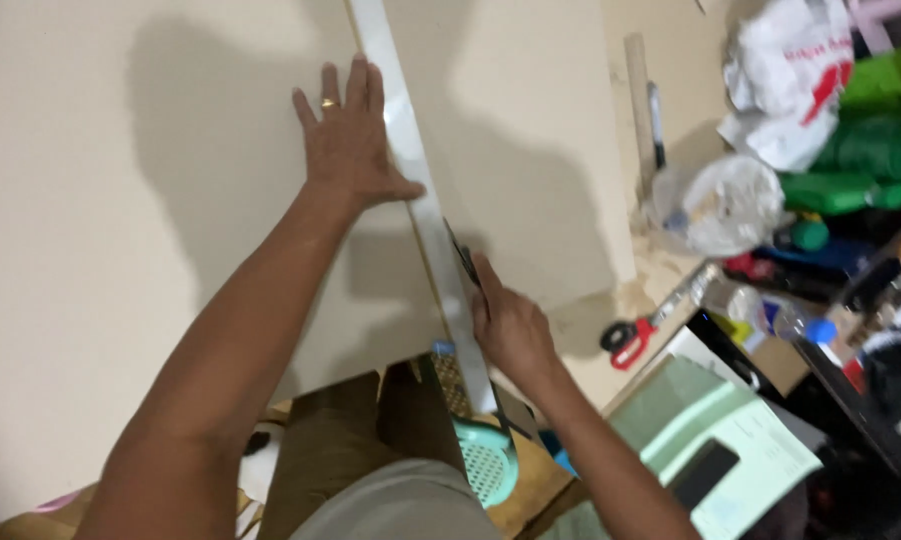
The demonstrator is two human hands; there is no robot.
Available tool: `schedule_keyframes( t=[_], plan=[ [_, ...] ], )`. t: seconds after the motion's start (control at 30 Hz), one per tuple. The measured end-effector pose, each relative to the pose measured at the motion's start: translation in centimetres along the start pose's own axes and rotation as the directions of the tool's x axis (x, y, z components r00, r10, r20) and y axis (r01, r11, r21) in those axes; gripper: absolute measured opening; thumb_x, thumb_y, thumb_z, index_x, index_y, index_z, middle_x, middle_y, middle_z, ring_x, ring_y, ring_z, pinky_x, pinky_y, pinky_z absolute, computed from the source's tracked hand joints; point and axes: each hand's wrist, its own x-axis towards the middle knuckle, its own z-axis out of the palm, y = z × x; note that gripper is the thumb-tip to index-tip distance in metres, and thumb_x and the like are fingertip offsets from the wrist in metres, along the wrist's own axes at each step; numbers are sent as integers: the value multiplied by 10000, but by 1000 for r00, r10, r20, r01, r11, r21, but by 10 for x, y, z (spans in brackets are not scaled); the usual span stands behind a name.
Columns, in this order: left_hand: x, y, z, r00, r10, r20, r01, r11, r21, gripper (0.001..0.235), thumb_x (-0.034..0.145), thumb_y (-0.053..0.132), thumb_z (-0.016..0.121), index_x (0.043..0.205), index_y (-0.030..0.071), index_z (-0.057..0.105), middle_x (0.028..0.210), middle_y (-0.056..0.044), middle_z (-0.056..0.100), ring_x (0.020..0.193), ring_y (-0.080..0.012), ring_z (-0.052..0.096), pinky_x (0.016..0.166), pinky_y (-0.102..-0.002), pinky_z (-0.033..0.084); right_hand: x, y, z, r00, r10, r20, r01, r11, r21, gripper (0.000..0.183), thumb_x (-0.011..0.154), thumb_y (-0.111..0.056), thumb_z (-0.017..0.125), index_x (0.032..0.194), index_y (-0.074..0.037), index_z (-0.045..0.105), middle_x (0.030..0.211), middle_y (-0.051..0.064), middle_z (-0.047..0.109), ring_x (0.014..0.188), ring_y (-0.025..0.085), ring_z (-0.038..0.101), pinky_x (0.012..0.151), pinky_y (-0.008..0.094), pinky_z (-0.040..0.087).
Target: Measuring, marking, and cutting a large sheet of cardboard using a ruler, pen, and utility knife.
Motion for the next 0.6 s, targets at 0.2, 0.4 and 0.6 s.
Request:
schedule_keyframes(
  t=[0.2, 0.4, 0.6],
  plan=[
    [-55, 20, 93, 923, 228, -311, -265, 960, -84, 840, 757, 502, 810, 1432, 54, 587, 1548, -120, 492, 1429, -432, 418, 1113, -672, 341, 21, -44, -56, 908, 288, 304, -278, 958, -75, 594, 1062, -335, 353, 1639, -196, 326, 1190, 232, 729, 1007, 384, 751, 792, 528, 614],
    [-107, 34, 103, 960, 198, -198, -215, 974, -67, 1365, 518, 702, 817, 1619, 86, 296, 1693, -78, 273, 1509, -455, 260, 1125, -749, 276, 24, -48, -65, 922, 258, 287, -237, 966, -108, 576, 1060, -337, 341, 1616, -187, 372, 1143, 251, 740, 988, 433, 744, 790, 569, 610],
    [-113, 52, 81, 995, 99, 16, -97, 989, -108, 1389, 572, 628, 833, 1657, 111, 136, 1738, -64, 98, 1561, -436, 98, 1169, -786, 137, 12, -49, -47, 942, 242, 233, -215, 967, -137, 565, 1079, -309, 321, 1622, -156, 351, 1066, 284, 749, 962, 460, 747, 779, 594, 606]
  ],
)
